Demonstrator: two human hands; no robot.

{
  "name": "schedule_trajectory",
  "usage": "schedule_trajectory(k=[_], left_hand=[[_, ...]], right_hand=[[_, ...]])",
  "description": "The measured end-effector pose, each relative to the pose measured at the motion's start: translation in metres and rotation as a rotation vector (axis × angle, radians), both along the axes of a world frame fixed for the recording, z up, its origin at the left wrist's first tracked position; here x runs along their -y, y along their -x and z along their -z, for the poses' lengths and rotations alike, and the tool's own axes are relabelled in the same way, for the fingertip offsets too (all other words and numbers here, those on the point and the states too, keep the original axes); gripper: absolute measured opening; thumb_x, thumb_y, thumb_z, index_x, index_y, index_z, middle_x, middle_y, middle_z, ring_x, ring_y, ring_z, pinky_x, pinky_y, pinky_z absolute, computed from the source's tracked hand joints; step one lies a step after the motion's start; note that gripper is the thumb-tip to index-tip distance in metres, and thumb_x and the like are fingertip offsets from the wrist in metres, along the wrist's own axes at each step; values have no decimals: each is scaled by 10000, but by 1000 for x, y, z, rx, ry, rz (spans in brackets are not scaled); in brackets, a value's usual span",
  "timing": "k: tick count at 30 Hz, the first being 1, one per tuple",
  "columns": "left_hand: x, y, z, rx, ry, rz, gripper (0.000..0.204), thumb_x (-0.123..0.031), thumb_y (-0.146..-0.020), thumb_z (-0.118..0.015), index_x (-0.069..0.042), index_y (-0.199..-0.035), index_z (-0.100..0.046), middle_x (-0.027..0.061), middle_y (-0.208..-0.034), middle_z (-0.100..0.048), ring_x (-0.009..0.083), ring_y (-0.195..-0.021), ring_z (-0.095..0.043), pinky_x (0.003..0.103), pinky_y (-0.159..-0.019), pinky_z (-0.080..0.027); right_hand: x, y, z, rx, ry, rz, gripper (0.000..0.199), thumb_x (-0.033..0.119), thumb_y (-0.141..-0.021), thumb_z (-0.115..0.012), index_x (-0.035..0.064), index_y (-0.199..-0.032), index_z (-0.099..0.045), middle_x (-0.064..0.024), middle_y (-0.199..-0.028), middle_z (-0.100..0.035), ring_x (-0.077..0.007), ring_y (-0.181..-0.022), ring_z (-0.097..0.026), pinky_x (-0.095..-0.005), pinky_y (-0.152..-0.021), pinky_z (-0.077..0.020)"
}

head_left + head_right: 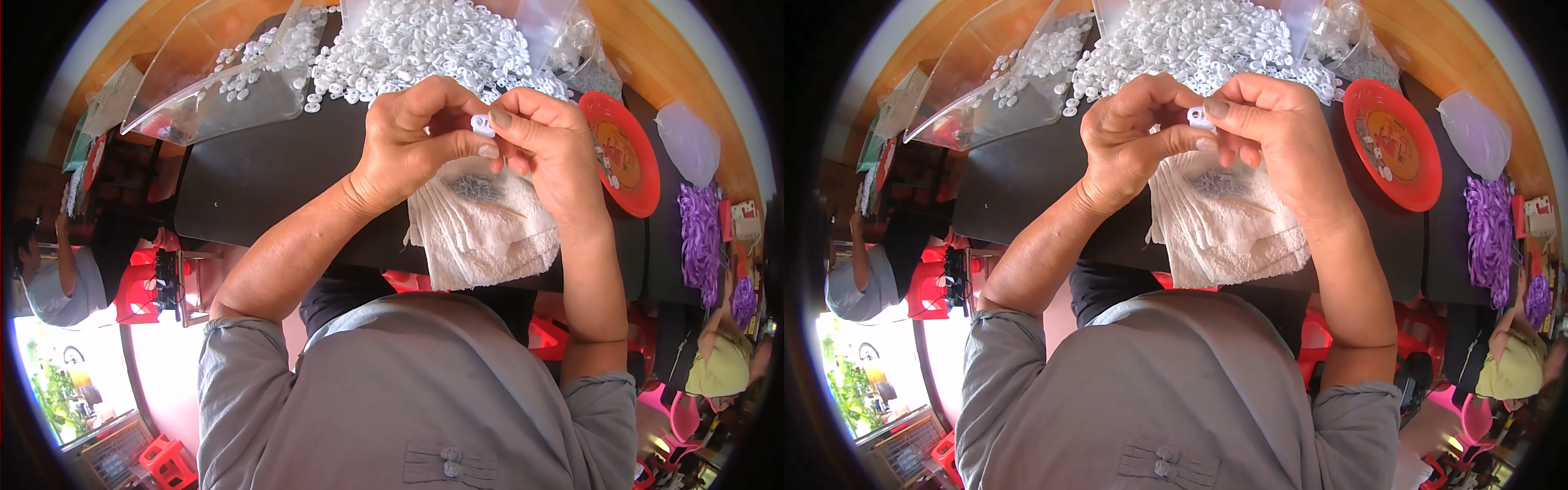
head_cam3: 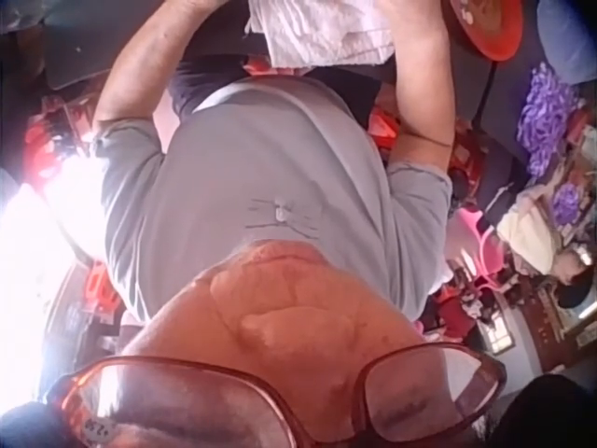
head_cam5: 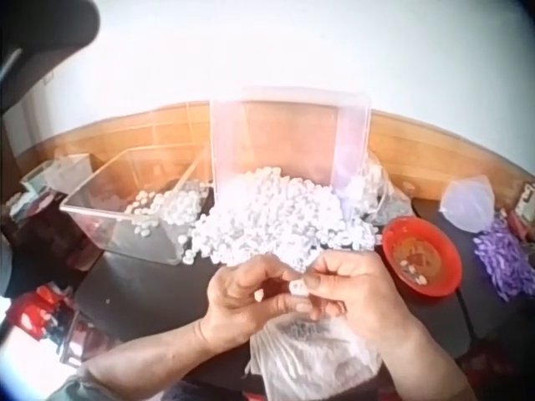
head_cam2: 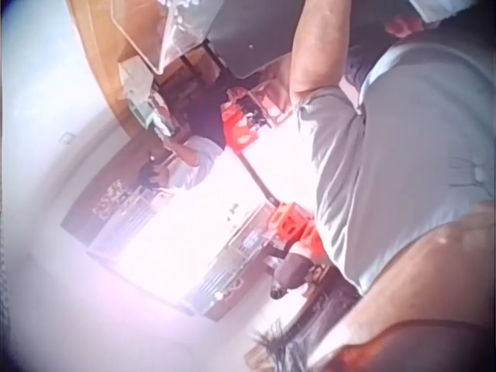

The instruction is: Assembling small white plastic components manually on a cloth-covered workbench.

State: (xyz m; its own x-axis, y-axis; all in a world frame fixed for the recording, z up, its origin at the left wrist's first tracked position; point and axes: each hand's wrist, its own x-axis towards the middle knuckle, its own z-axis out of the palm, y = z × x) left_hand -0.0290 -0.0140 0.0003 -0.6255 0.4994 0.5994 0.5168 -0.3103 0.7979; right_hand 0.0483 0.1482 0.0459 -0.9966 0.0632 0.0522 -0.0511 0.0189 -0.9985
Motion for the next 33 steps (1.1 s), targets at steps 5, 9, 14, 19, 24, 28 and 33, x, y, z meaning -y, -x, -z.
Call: schedule_trajectory(k=[5,9,14,19,24,28,33], left_hand=[[8,1,-5,-175,56,-97,203,-11,-751,-779,3,-879,-622,46,-791,-671,73,-671,-629,220,-592,-510],[7,1,2,240,18,114,135,45,-782,-722,34,-860,-612,82,-785,-657,129,-686,-665,246,-603,-531],[16,5,-21,-2,29,-174,192,-36,-748,-787,-12,-890,-660,31,-818,-667,87,-727,-616,239,-688,-516],[68,30,-117,-137,-357,-524,121,-10,-759,-717,13,-769,-598,55,-659,-603,116,-471,-525,232,-399,-398],[133,108,-117,-244,615,-787,173,-42,-728,-772,32,-820,-646,41,-653,-600,117,-558,-541,259,-515,-433],[103,64,-94,-695,337,-758,146,12,-703,-757,8,-793,-643,48,-681,-587,119,-616,-546,252,-544,-423],[59,47,-36,-507,502,-469,110,-101,-769,-729,-27,-819,-665,61,-774,-652,194,-680,-614,305,-613,-482]], right_hand=[[0,6,5,-13,-21,-50,208,192,-911,-621,-13,-878,-624,-28,-690,-599,-55,-537,-515,-163,-459,-306],[4,8,6,47,-6,-68,187,168,-923,-572,-10,-881,-611,-32,-688,-588,-74,-541,-534,-173,-457,-315],[10,7,14,35,164,88,186,182,-929,-565,3,-889,-593,-8,-662,-499,-129,-560,-520,-223,-474,-315],[-3,6,14,-56,123,132,197,198,-920,-592,4,-888,-601,4,-643,-475,-138,-572,-523,-219,-481,-291],[1,12,10,-57,91,87,207,206,-912,-605,0,-892,-608,12,-637,-480,-126,-582,-525,-215,-484,-288],[-12,10,11,-104,19,114,210,212,-902,-620,2,-901,-617,23,-638,-484,-105,-581,-518,-201,-499,-288],[-18,11,14,-95,-61,135,170,189,-884,-634,19,-871,-631,24,-659,-513,-82,-600,-515,-198,-513,-295]])
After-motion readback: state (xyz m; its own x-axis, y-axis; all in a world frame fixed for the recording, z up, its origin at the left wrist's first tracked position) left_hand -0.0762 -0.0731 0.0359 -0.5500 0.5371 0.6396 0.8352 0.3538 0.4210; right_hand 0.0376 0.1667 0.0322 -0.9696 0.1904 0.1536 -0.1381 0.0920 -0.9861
